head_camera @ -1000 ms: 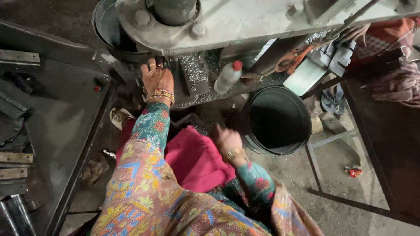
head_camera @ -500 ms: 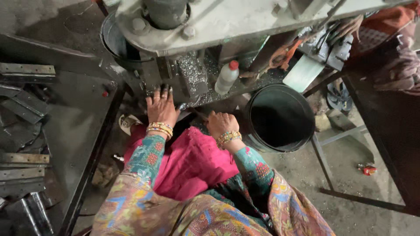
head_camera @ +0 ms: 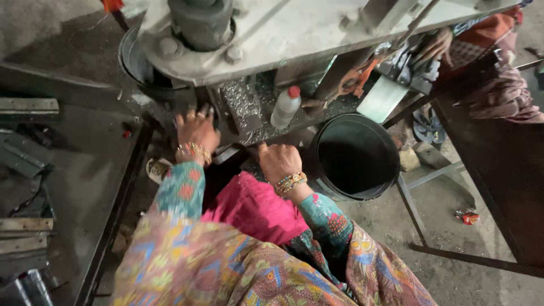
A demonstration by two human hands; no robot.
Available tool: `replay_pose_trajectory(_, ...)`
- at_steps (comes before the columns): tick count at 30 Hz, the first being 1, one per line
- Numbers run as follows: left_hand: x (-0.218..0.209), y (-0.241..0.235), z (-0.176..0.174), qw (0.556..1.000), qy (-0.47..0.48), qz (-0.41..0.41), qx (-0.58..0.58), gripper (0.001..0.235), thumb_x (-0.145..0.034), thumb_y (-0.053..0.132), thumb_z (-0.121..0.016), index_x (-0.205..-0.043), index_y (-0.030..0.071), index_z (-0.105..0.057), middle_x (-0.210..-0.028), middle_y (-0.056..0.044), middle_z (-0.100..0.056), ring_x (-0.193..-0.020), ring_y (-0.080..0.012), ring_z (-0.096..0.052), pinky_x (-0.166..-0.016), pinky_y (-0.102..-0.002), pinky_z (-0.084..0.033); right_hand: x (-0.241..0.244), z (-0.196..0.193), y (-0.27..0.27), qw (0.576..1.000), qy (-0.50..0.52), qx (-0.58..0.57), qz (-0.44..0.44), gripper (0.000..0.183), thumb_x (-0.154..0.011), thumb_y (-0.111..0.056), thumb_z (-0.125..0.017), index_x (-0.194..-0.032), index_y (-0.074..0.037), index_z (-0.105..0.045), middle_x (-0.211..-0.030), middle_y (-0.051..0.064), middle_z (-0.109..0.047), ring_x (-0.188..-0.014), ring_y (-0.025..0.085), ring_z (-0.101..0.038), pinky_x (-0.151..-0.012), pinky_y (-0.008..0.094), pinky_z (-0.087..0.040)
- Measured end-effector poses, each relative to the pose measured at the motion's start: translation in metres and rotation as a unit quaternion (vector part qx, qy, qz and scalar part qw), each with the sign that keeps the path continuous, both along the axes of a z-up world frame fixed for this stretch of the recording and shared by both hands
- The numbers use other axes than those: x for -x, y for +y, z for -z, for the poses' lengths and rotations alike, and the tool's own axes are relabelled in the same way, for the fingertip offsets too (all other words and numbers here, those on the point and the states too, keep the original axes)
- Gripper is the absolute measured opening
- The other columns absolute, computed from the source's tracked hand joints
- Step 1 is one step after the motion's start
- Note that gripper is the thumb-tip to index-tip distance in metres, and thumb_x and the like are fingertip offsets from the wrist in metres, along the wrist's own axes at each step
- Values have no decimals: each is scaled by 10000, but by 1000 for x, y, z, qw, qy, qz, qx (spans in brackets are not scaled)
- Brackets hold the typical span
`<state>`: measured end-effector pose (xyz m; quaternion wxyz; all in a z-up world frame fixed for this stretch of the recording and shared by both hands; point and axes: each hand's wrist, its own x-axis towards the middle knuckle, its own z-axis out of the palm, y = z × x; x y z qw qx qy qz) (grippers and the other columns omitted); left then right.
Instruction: The person uses a press machine to shape or punch metal strips, then gathers the resulting metal pieces from a bin and places them onto the machine for further processing.
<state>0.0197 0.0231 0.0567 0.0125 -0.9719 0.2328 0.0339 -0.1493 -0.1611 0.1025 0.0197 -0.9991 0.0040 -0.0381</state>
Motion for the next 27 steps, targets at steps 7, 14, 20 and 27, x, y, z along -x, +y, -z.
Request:
replay_pose_trajectory(7,82,32,25,973,-120,123,153,435,-876,290,-640,-1258,86,-605,-1475,-115,-570,-1377,-329,-487,-1107,-513,-403,0,-10,3,1000,23,-10,13,196,-946,-279,-604,-962,-102,-686,-842,120,-756,-818,312,-749,-663,467,-567)
replay_pose_trajectory(14,30,-32,-22,930,-339,75,119,238,-932,169,-603,-1163,116,-629,-1211,-95,-667,-986,-250,-695,-923,-485,-541,0,-8,4,999,16,19,32,248,-891,-307,-615,-977,-83,-681,-839,141,-760,-795,332,-749,-664,476,-567)
replay_pose_trajectory(20,10,-82,34,898,-2,-292,329,382,-975,184,-533,-1309,23,-623,-1158,-287,-624,-1016,-445,-629,-871,-557,-487,-3,11,-3,999,9,34,24,179,-935,-175,-545,-970,-89,-698,-873,145,-762,-832,328,-756,-684,475,-576)
replay_pose_trajectory(27,58,-9,53,993,-100,-21,65,342,-878,200,-528,-1084,84,-777,-1356,-61,-646,-1266,-306,-485,-980,-524,-381,-15,3,-5,995,94,-45,7,215,-894,-151,-567,-863,-72,-765,-906,191,-754,-885,353,-748,-763,472,-590)
